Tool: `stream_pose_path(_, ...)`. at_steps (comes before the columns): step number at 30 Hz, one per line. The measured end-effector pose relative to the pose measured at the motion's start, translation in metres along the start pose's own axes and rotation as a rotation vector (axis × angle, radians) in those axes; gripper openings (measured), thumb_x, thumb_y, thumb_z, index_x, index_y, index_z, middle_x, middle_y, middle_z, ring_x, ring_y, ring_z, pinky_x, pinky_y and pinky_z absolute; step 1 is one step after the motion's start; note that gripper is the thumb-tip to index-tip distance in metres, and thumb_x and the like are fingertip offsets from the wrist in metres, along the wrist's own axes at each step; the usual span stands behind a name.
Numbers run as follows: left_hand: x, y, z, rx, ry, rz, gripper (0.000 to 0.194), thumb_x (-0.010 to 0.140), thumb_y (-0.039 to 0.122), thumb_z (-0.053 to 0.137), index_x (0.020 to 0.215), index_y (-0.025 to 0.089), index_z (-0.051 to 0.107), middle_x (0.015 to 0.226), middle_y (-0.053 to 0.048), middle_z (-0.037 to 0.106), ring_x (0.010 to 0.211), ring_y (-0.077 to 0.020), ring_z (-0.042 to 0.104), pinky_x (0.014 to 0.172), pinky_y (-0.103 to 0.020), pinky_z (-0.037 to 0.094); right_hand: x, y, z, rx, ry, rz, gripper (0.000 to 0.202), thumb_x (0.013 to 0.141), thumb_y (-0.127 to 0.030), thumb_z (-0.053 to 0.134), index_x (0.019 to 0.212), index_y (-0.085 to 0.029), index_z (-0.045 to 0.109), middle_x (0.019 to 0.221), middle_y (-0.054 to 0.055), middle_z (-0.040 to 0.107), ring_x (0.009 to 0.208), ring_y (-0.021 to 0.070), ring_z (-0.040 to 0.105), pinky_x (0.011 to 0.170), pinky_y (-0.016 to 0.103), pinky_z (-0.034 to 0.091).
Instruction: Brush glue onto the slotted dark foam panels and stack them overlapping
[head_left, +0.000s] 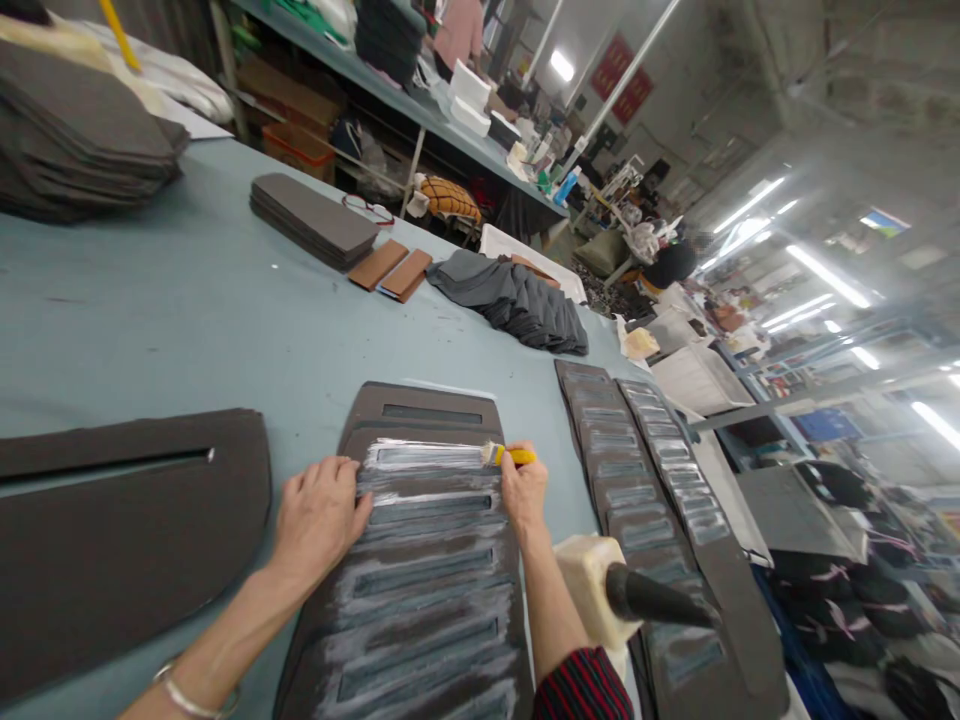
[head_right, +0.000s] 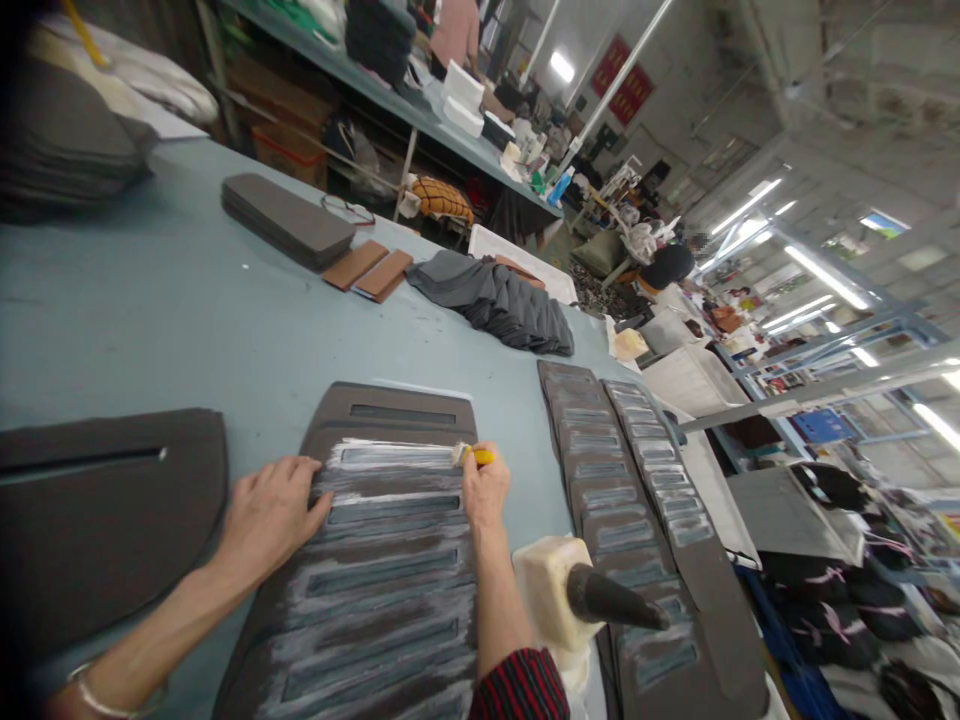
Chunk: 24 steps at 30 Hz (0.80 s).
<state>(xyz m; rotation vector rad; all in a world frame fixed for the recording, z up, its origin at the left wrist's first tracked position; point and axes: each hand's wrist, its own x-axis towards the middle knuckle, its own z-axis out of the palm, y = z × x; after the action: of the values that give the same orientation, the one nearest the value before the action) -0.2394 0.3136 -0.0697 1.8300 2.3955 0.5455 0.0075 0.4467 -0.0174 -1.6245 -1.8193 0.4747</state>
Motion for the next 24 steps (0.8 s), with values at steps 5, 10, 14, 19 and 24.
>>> stream_pose_path(5,0.000,-0.001,0.000,-0.030,-0.013,-0.018,0.032,0.083,0.034,0.048,0.108,0.015,0.056,0.109,-0.013,0.061,0.101,-0.0291,0.053,0.085,-0.042,0.036,-0.001,0.000,-0.001,-0.011,0.010,0.018,0.022,0.078,-0.038,0.049,0.077,-0.020,0.060,0.057,-0.005,0.052,0.054,0.0124,0.045,0.057,0.023,0.035)
stream_pose_path(10,0.016,-0.009,-0.002,-0.136,0.007,-0.119,0.025,0.086,0.036,0.045,0.100,0.021,0.059,0.102,-0.007,0.064,0.098,-0.0265,0.055,0.084,-0.042,0.035,0.004,-0.023,0.010,0.142,-0.008,0.038,0.023,0.079,-0.039,0.051,0.082,-0.018,0.060,0.061,-0.004,0.055,0.054,0.0121,0.048,0.057,0.023,0.038)
stream_pose_path(14,0.041,-0.010,-0.001,-0.172,0.071,-0.090,0.023,0.086,0.029,0.045,0.104,0.020,0.057,0.107,-0.008,0.064,0.101,-0.0256,0.054,0.084,-0.041,0.036,0.014,-0.056,0.040,0.272,-0.071,0.052,0.022,0.077,-0.038,0.053,0.083,-0.018,0.061,0.066,-0.002,0.059,0.057,0.0132,0.053,0.059,0.024,0.041)
stream_pose_path(19,0.059,-0.005,0.003,-0.084,0.050,-0.035,0.030,0.083,0.024,0.047,0.111,0.015,0.055,0.116,-0.014,0.059,0.106,-0.0285,0.052,0.087,-0.042,0.036,0.020,-0.097,0.097,0.373,-0.180,-0.017,0.021,0.080,-0.036,0.049,0.085,-0.019,0.061,0.064,-0.003,0.058,0.057,0.0126,0.053,0.059,0.023,0.041)
stream_pose_path(24,0.060,-0.002,0.003,-0.014,0.029,-0.033,0.031,0.082,0.023,0.047,0.109,0.013,0.056,0.112,-0.016,0.060,0.105,-0.0293,0.052,0.089,-0.043,0.036,0.026,-0.101,0.128,0.277,-0.237,-0.098,0.018,0.078,-0.036,0.051,0.080,-0.021,0.061,0.055,-0.006,0.051,0.050,0.0111,0.046,0.054,0.023,0.036)
